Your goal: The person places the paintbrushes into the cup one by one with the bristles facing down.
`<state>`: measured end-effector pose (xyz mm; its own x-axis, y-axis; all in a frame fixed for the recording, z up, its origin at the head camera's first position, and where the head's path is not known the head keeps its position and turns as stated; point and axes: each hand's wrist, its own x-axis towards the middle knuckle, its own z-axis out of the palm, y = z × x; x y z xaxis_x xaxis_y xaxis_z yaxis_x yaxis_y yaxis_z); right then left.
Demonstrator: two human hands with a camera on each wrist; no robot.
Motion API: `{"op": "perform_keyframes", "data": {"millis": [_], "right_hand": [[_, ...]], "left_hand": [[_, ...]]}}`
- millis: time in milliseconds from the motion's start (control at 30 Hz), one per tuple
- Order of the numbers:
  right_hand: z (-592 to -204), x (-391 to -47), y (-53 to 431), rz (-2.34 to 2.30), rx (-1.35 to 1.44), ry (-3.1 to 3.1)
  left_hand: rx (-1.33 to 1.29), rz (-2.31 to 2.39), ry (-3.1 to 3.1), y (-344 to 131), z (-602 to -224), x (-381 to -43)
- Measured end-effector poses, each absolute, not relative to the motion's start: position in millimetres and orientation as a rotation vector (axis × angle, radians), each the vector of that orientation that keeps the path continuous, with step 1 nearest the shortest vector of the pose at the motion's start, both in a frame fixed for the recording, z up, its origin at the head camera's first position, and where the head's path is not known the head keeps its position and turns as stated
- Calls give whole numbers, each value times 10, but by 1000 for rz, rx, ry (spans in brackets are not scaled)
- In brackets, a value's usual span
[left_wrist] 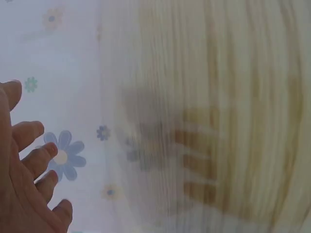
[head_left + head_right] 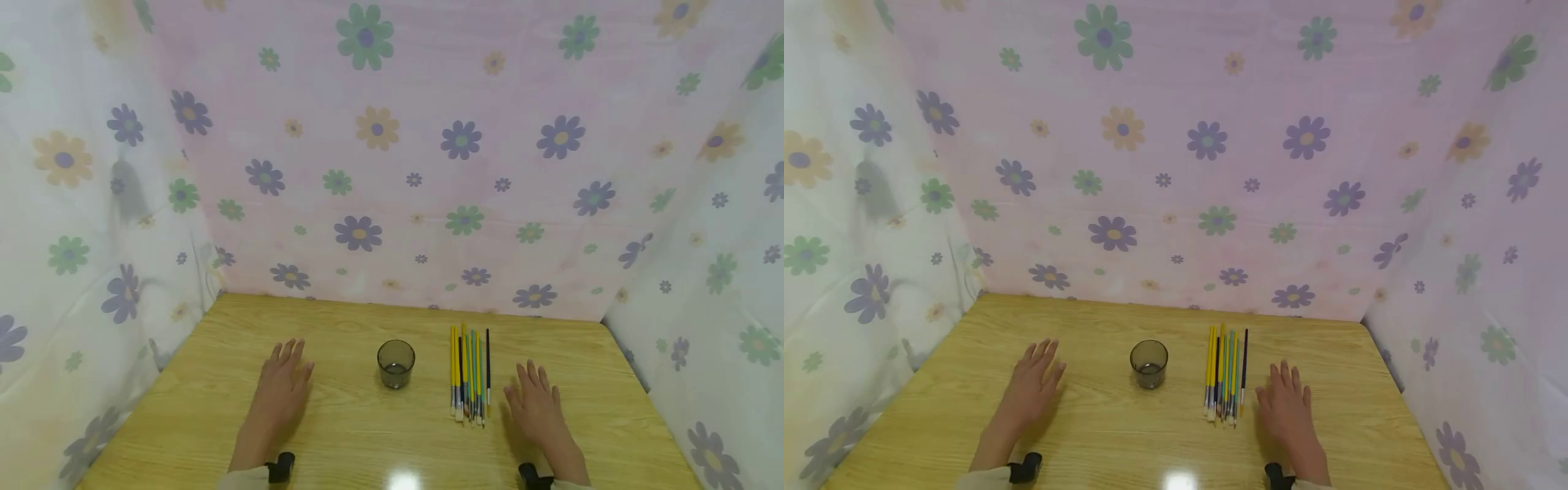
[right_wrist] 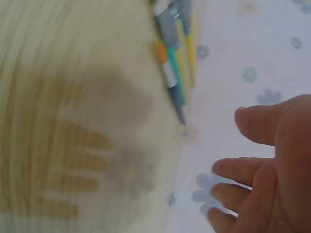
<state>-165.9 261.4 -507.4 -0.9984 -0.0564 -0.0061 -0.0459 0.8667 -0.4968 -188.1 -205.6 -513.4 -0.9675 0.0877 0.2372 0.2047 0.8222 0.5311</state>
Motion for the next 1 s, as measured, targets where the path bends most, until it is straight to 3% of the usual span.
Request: {"op": "perform_keyframes", "data": {"millis": [267,533,1000], "right_hand": [[-5010,-1630,2614,-1321,63,2740],[-5045,-1817,2721,-1724,196,2421],[-5171,-2237,2758,-1824,191,2249]], "left_hand": [[-382,-1368,-2602,-1830,-5226,-1894],[-599,-1667,-2253,-1378,-5356,-1987],[-646,-2089,-2323,-1113,-5282,-2278]]}}
